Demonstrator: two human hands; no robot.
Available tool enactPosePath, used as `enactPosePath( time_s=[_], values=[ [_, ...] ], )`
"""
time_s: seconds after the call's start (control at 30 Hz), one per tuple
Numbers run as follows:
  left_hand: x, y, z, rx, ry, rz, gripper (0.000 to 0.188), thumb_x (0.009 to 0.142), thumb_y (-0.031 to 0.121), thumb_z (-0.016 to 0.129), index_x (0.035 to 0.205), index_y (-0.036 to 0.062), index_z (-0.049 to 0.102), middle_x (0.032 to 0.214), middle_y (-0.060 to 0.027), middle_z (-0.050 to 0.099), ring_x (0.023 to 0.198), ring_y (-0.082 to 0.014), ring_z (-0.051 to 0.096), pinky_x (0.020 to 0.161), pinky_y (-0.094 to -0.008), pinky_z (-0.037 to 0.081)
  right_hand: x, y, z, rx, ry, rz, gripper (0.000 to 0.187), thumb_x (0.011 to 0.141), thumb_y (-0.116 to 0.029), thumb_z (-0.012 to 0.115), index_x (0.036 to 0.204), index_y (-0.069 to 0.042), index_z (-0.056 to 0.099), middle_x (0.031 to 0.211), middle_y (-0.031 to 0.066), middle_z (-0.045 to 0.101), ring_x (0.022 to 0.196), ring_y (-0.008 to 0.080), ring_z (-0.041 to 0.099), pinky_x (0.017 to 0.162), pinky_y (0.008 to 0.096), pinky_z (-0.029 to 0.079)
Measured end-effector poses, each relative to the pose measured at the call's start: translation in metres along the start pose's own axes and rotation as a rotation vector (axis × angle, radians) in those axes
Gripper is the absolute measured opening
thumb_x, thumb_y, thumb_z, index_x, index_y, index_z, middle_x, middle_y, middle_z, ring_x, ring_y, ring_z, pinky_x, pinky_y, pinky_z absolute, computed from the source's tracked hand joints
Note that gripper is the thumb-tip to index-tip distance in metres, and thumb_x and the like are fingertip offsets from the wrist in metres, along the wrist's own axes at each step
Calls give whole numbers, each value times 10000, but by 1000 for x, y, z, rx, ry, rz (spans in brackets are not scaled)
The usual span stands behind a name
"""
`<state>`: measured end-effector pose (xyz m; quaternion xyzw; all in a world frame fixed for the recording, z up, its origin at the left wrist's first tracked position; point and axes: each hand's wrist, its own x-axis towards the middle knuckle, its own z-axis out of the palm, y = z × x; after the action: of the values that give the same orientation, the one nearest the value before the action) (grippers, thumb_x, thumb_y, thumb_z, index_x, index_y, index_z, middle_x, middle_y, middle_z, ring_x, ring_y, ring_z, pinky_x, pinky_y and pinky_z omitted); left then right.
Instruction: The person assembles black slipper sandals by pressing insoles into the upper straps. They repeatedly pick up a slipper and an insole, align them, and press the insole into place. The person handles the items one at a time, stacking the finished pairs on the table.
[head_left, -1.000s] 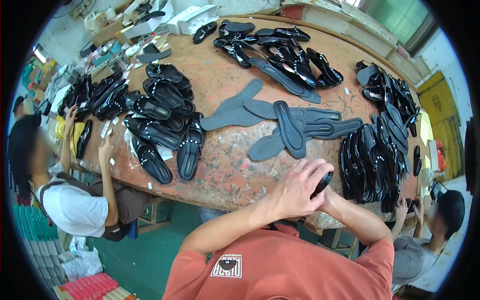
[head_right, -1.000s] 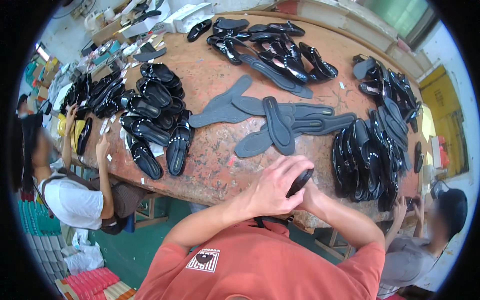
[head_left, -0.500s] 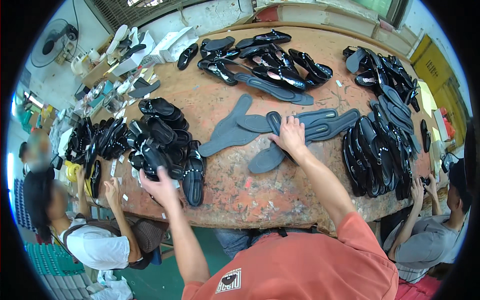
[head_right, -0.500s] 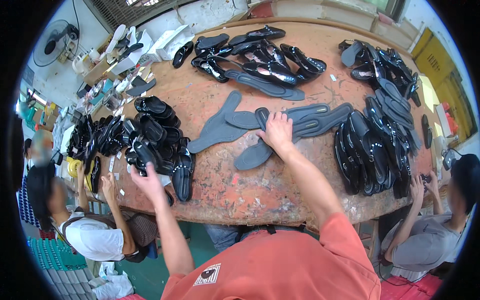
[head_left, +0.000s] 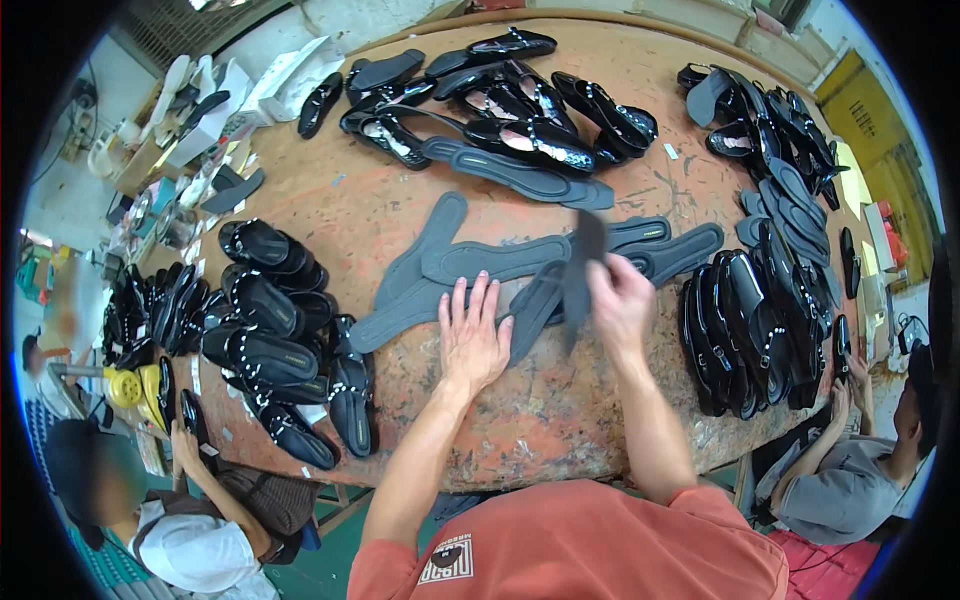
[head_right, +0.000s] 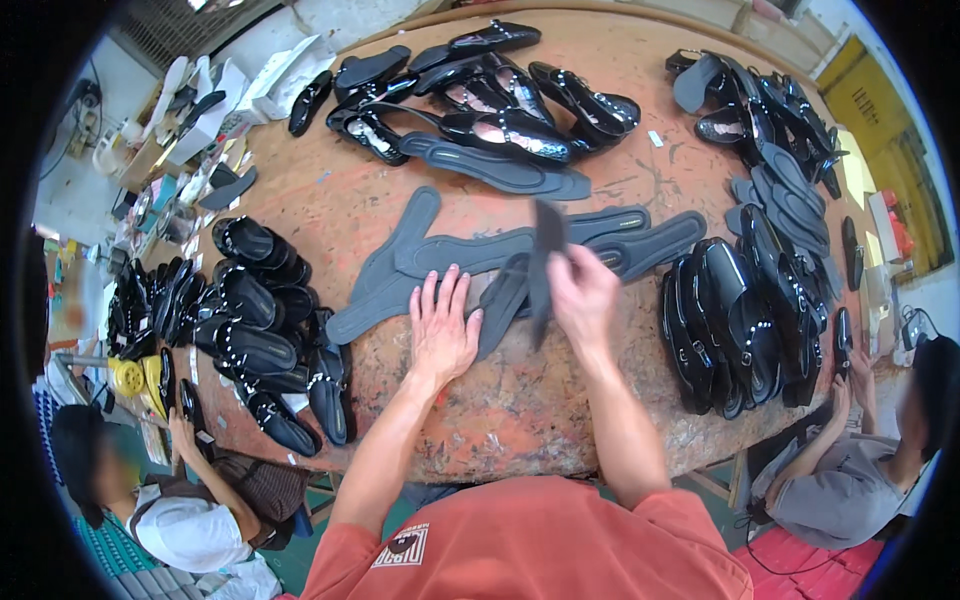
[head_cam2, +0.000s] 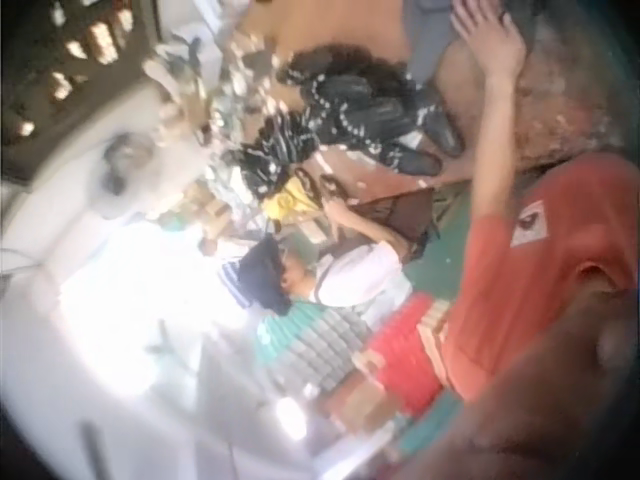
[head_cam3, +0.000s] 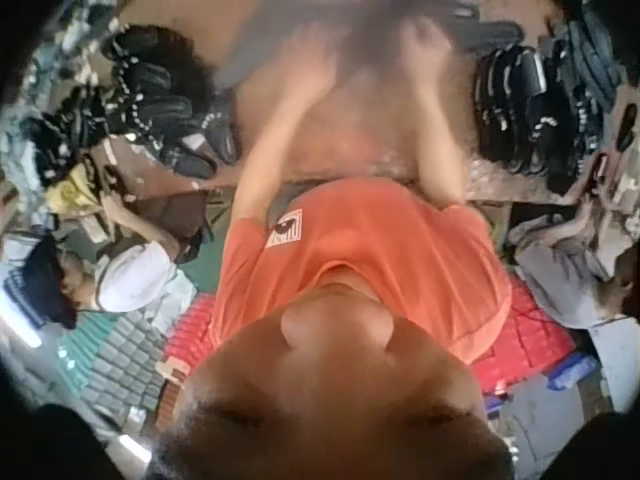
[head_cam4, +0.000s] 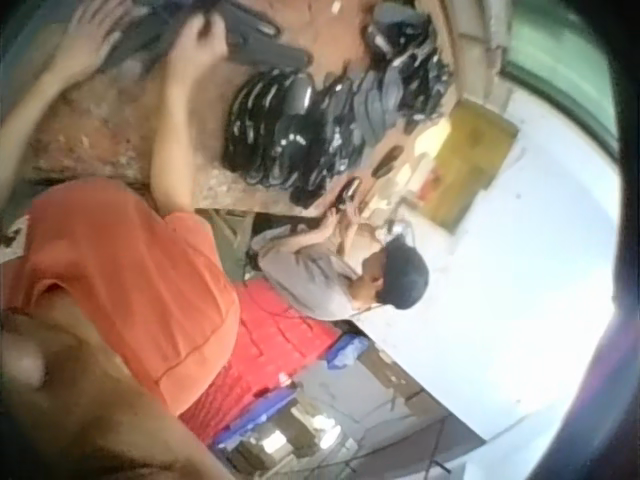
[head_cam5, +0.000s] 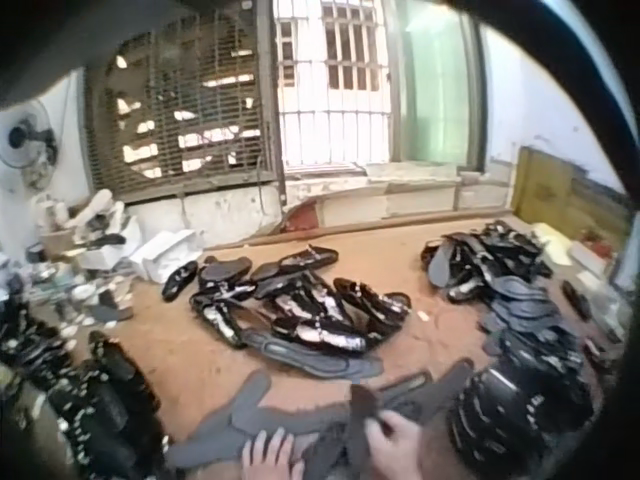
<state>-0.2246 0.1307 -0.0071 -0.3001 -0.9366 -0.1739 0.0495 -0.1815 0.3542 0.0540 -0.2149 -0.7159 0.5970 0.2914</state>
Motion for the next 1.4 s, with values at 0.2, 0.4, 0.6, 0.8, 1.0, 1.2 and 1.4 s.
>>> enactPosePath(
  time_s=[0.2, 0.4, 0.6, 0.8, 1.0, 1.2, 1.4],
  values=[
    [52, 19, -41, 5, -182, -56, 413, 928, 280, 713, 1272, 57, 665, 1472, -164, 578, 1394, -355, 500, 1130, -606, 318, -35, -43, -97, 600, 227, 41, 296, 1036, -41, 674, 1321, -6, 601, 1139, 73, 729, 1028, 135, 704, 895, 332, 603],
    [251, 61, -4, -979, -151, -625, 761, 956, 672, 695, 831, -76, 764, 777, -156, 781, 617, -221, 721, 624, -362, 588, -89, -12, -94, 345, -294, 490, 533, 938, 55, 796, 1429, 18, 592, 1178, 63, 751, 1079, 125, 712, 950, 308, 591],
    [240, 43, -19, -1183, -45, -573, 321, 1053, 274, 609, 988, -30, 689, 862, -109, 746, 691, -168, 701, 570, -308, 534, -104, -5, -105, 704, -366, 687, 436, 938, -190, 725, 1307, 33, 663, 1084, 124, 742, 1029, 237, 726, 1017, 429, 577],
    [-3, 13, -93, -1012, 153, -311, 144, 1071, 73, 666, 989, 43, 551, 861, 39, 471, 830, -61, 465, 728, -253, 430, -97, 18, -127, 775, -140, 467, 438, 858, -271, 802, 1159, -70, 554, 912, 15, 556, 832, 156, 546, 784, 336, 502],
    [-166, 2, -69, -639, -19, -238, 91, 992, 57, 744, 1055, -7, 758, 981, -125, 774, 901, -224, 736, 829, -351, 575, -86, -3, -142, 110, -593, 249, 416, 869, -169, 849, 1150, -106, 549, 1000, -42, 530, 917, 90, 515, 827, 266, 422],
    [-191, 23, -71, -548, 206, -461, 236, 966, 135, 802, 1154, -6, 775, 1024, -133, 758, 853, -258, 724, 739, -365, 580, -81, -43, -117, -639, -1132, -521, 292, 762, -166, 878, 1037, -115, 795, 1062, 71, 758, 1025, 289, 687, 945, 438, 522],
    [-254, 34, -47, -1005, 139, -845, 469, 940, 39, 827, 1366, -85, 674, 1190, -146, 704, 929, -159, 756, 798, -281, 624, -106, -39, -50, -572, -1265, -865, 225, 774, -187, 839, 995, -146, 830, 1012, 31, 752, 1039, 270, 683, 922, 437, 529]
  ],
)
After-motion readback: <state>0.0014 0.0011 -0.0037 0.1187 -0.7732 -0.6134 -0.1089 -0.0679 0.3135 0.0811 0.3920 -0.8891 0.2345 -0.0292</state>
